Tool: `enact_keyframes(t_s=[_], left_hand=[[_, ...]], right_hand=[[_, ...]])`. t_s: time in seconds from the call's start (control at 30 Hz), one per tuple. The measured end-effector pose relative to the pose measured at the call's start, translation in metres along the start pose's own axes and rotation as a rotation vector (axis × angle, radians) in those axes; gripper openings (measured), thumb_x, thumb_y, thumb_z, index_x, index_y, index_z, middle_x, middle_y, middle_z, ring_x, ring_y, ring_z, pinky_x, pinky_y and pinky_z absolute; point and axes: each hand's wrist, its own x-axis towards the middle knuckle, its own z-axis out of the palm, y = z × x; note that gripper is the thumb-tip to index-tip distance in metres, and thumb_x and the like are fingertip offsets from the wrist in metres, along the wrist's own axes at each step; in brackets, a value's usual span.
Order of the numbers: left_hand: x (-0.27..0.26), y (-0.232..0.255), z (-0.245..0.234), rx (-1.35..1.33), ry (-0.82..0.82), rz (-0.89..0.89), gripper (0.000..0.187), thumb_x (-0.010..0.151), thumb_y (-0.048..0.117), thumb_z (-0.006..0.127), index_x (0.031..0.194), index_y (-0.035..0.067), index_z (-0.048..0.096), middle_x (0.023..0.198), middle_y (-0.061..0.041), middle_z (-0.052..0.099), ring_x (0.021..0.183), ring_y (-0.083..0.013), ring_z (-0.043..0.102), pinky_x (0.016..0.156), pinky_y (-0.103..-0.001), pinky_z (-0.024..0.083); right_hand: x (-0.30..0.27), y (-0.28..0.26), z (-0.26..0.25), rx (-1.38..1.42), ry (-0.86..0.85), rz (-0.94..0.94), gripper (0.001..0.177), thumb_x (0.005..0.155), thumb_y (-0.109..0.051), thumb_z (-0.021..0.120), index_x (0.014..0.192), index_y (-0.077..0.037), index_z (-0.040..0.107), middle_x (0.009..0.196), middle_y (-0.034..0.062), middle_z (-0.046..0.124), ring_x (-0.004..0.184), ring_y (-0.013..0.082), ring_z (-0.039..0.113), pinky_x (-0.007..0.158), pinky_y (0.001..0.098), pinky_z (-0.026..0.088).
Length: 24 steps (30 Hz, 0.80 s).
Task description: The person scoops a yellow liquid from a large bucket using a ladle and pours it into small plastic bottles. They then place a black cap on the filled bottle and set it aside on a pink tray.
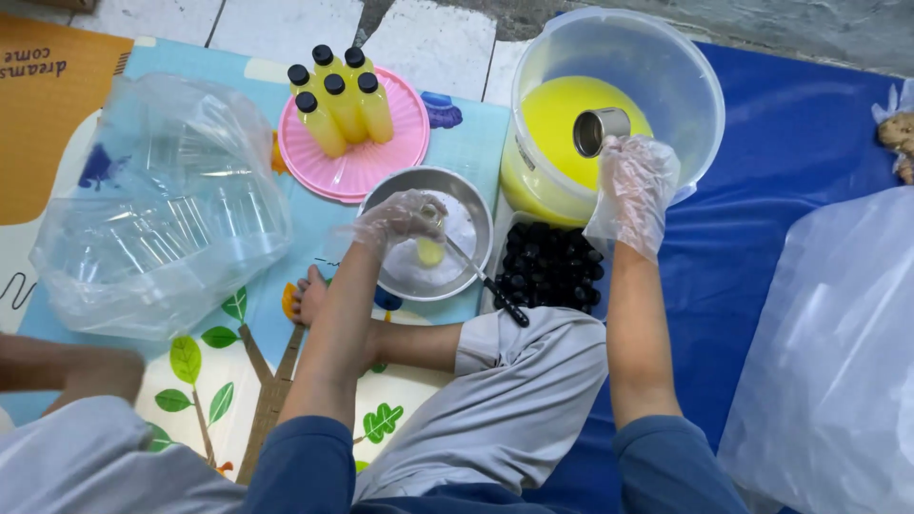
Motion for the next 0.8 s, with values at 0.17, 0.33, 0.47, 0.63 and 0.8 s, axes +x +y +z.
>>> enact_keyframes(t_s=[0.17, 0.33, 0.47, 0.63, 0.8], left_hand=[[0.011, -0.025, 0.024, -0.038, 0.063, 0.034, 0.059, 0.069, 0.034, 0.084, 0.126, 0.025, 0.074, 0.116, -0.015, 0.073, 0.117, -0.0347, 0.066, 0.098, -0.044, 0.054], [0.007, -0.031, 0.038, -0.016, 0.072, -0.038, 0.065, 0.066, 0.045, 0.083, 0.129, 0.037, 0.069, 0.119, -0.008, 0.073, 0.12, -0.0274, 0.066, 0.101, -0.038, 0.053], [-0.004, -0.027, 0.036, -0.106, 0.113, 0.004, 0.07, 0.063, 0.041, 0.087, 0.13, 0.033, 0.068, 0.12, -0.007, 0.073, 0.121, -0.0271, 0.065, 0.098, -0.038, 0.054], [0.011, -0.07, 0.055, -0.259, 0.14, 0.178, 0.071, 0.066, 0.038, 0.087, 0.134, 0.029, 0.067, 0.127, -0.01, 0.07, 0.124, -0.0307, 0.062, 0.104, -0.039, 0.051], [0.014, -0.067, 0.056, -0.253, 0.125, 0.219, 0.072, 0.07, 0.035, 0.086, 0.138, 0.027, 0.064, 0.13, -0.011, 0.068, 0.127, -0.0305, 0.061, 0.106, -0.041, 0.051]], right_hand=[[-0.008, -0.006, 0.005, -0.014, -0.065, 0.016, 0.05, 0.098, -0.057, 0.04, 0.12, -0.03, 0.076, 0.122, 0.0142, 0.072, 0.118, 0.0398, 0.064, 0.091, 0.0544, 0.055], [-0.01, -0.01, 0.007, 0.025, -0.096, 0.055, 0.051, 0.098, -0.059, 0.039, 0.121, -0.032, 0.075, 0.124, 0.0118, 0.071, 0.121, 0.0371, 0.064, 0.093, 0.0531, 0.055], [-0.007, 0.003, 0.002, 0.049, -0.108, 0.168, 0.051, 0.098, -0.061, 0.038, 0.122, -0.035, 0.074, 0.127, 0.0094, 0.071, 0.123, 0.0344, 0.063, 0.095, 0.0517, 0.054], [-0.034, -0.025, -0.029, 0.107, -0.07, 0.218, 0.047, 0.098, -0.055, 0.041, 0.119, -0.031, 0.076, 0.123, 0.0107, 0.073, 0.122, 0.0355, 0.065, 0.095, 0.0528, 0.054], [-0.016, -0.005, 0.002, 0.183, -0.061, 0.262, 0.046, 0.098, -0.048, 0.046, 0.116, -0.02, 0.077, 0.123, 0.0186, 0.072, 0.122, 0.0405, 0.065, 0.096, 0.0557, 0.053]])
